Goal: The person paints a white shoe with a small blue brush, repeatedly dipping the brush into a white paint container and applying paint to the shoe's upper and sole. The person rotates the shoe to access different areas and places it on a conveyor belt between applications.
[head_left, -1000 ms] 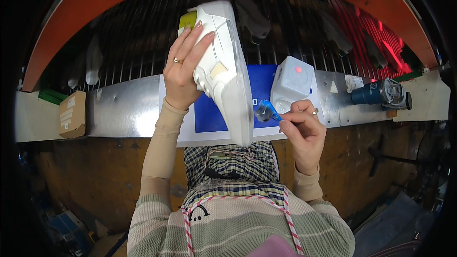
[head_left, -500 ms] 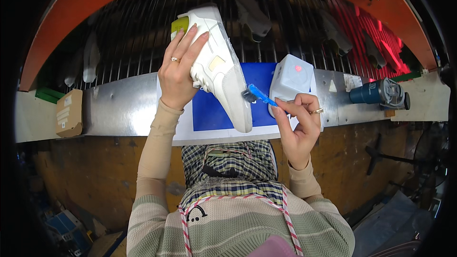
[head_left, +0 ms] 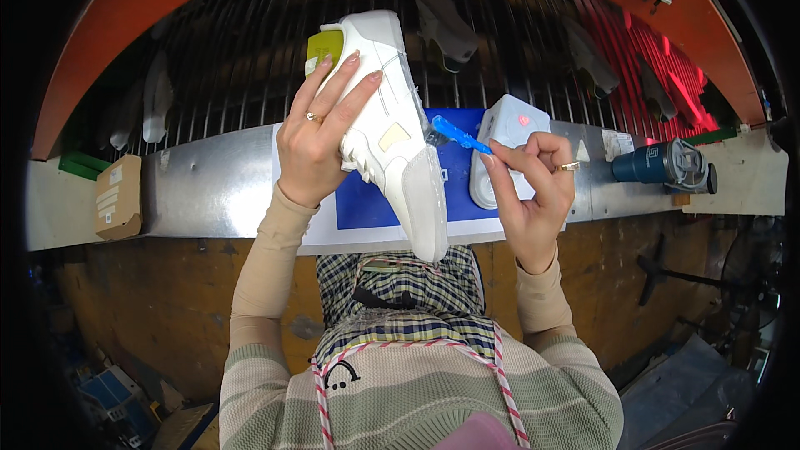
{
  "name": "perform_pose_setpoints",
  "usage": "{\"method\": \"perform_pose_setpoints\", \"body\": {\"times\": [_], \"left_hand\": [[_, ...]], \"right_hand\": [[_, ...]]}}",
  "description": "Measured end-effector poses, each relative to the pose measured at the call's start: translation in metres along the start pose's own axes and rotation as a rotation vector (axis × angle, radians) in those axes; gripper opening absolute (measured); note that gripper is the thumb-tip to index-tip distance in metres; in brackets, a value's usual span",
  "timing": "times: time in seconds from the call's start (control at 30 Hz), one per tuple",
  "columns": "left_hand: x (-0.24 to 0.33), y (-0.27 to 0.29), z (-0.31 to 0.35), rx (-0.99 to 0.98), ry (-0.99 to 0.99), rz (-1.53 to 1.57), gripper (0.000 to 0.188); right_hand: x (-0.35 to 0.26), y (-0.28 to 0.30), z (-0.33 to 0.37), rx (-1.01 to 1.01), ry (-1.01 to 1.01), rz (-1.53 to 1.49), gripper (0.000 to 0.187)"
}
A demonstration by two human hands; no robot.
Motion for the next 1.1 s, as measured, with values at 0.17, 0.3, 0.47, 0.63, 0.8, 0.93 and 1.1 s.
{"method": "perform_pose_setpoints", "body": {"times": [0.17,0.3,0.47,0.63,0.8,0.93,1.1], "left_hand": [[0.0,-0.002,-0.002,-0.007,0.008,0.018,0.057],[-0.003,-0.004,-0.003,-0.013,0.025,0.028,0.06],[-0.006,-0.004,-0.003,-0.055,0.041,0.026,0.06],[-0.01,-0.007,-0.002,-0.103,0.068,0.032,0.061],[-0.015,-0.01,0.001,-0.171,0.112,0.083,0.062],[-0.017,-0.014,0.004,-0.27,0.15,0.163,0.061],[-0.016,-0.018,0.015,-0.424,0.224,0.264,0.061]], "right_hand": [[0.007,0.004,-0.003,-0.029,-0.03,-0.097,0.024],[0.006,0.007,0.005,-0.076,-0.046,-0.125,0.025],[0.003,0.014,0.011,-0.088,-0.022,-0.144,0.027],[-0.001,0.019,0.015,-0.098,-0.03,-0.176,0.028],[-0.009,0.024,0.014,-0.082,0.036,-0.159,0.029],[-0.012,0.025,0.012,-0.058,0.078,-0.158,0.031],[-0.013,0.026,0.005,-0.05,0.119,-0.156,0.036]]}}
Point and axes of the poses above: each hand's wrist, its own z-axis away from the middle knuckle, its own y-axis out of the back of the hand, x = y × z, the point moved 8 cm from there along -z, towards the middle knuckle, and after that the axes turned 5 degrees about x, right-handed, at the moved point
